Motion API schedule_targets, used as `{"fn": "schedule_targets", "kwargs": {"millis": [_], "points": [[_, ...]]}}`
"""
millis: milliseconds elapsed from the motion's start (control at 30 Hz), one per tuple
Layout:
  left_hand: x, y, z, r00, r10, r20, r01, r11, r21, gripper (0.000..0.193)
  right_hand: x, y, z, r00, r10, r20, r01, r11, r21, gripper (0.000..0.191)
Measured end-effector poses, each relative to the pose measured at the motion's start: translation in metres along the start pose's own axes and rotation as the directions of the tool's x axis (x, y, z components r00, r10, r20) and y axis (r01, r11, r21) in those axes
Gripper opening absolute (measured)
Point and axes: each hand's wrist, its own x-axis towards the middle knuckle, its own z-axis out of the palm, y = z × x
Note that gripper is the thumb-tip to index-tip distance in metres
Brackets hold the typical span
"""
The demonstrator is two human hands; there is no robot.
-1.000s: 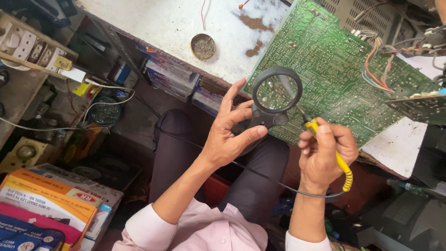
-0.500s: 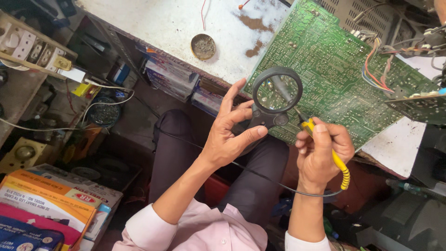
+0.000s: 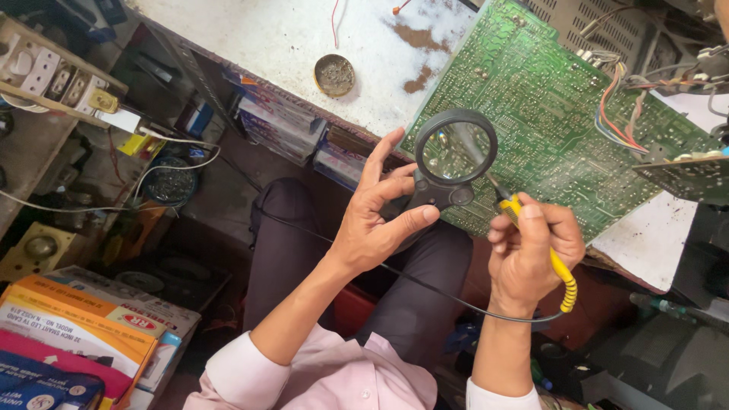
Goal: The person uses a magnifying glass to inspect a green circuit board while holding a soldering iron. They repeatedly dip the soldering iron tip into a small container, then apply solder to specific points on the board. The person also handles a thin wire and continues soldering.
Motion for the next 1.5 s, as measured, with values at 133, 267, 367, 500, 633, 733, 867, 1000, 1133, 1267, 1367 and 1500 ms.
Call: {"fn": "schedule_targets", "kwargs": {"millis": [133,267,367,500,633,733,867,1000,1133,1267,1367,1500], "points": [[0.000,-0.001,0.000,1.000,-0.002,-0.002,0.002,1.000,-0.004,0.033,-0.001,0.000,-0.004,1.000,-0.018,-0.012,0.019,0.999,0.035,0.014],[0.000,-0.002,0.000,1.000,-0.001,0.000,0.001,1.000,0.027,0.034,-0.004,0.000,-0.007,1.000,-0.014,-0.016,0.014,1.000,0.021,0.014],[0.000,-0.002,0.001,1.000,-0.003,0.001,0.003,1.000,0.012,0.033,-0.005,0.000,-0.007,1.000,-0.005,-0.020,0.005,1.000,0.011,0.014],[0.000,-0.003,0.001,1.000,-0.003,-0.002,0.003,1.000,0.011,0.033,-0.005,0.001,-0.006,1.000,-0.001,-0.012,0.001,1.000,0.019,0.014],[-0.001,-0.001,0.000,1.000,-0.008,-0.002,0.008,1.000,0.022,0.034,-0.006,-0.001,-0.003,1.000,0.004,-0.012,-0.004,1.000,0.006,0.014],[-0.001,0.000,0.001,1.000,0.000,-0.004,0.000,1.000,0.012,0.033,-0.008,-0.002,-0.001,0.999,0.007,-0.035,-0.008,0.999,-0.038,0.013],[-0.001,-0.001,0.001,1.000,-0.001,-0.004,0.001,1.000,0.009,0.033,-0.017,-0.002,0.004,0.999,-0.044,-0.028,0.039,0.988,-0.146,0.015],[-0.001,-0.002,0.000,1.000,0.009,0.000,-0.009,1.000,0.029,0.033,-0.034,0.002,0.012,0.995,-0.101,0.015,0.102,0.968,-0.228,0.017],[-0.001,-0.002,0.000,1.000,0.003,0.000,-0.003,1.000,0.013,0.031,-0.042,0.007,0.017,0.997,-0.071,-0.017,0.067,0.981,-0.182,0.017],[-0.001,-0.002,0.000,1.000,0.004,0.002,-0.004,1.000,0.023,0.032,-0.042,0.009,0.016,0.997,-0.076,-0.023,0.071,0.983,-0.169,0.018],[-0.001,-0.002,0.000,1.000,0.005,0.000,-0.005,1.000,0.028,0.032,-0.042,0.010,0.015,0.997,-0.075,-0.029,0.070,0.987,-0.145,0.018],[-0.001,-0.001,0.000,1.000,0.006,0.002,-0.006,1.000,0.030,0.032,-0.042,0.010,0.016,0.996,-0.081,-0.024,0.077,0.988,-0.137,0.018]]}}
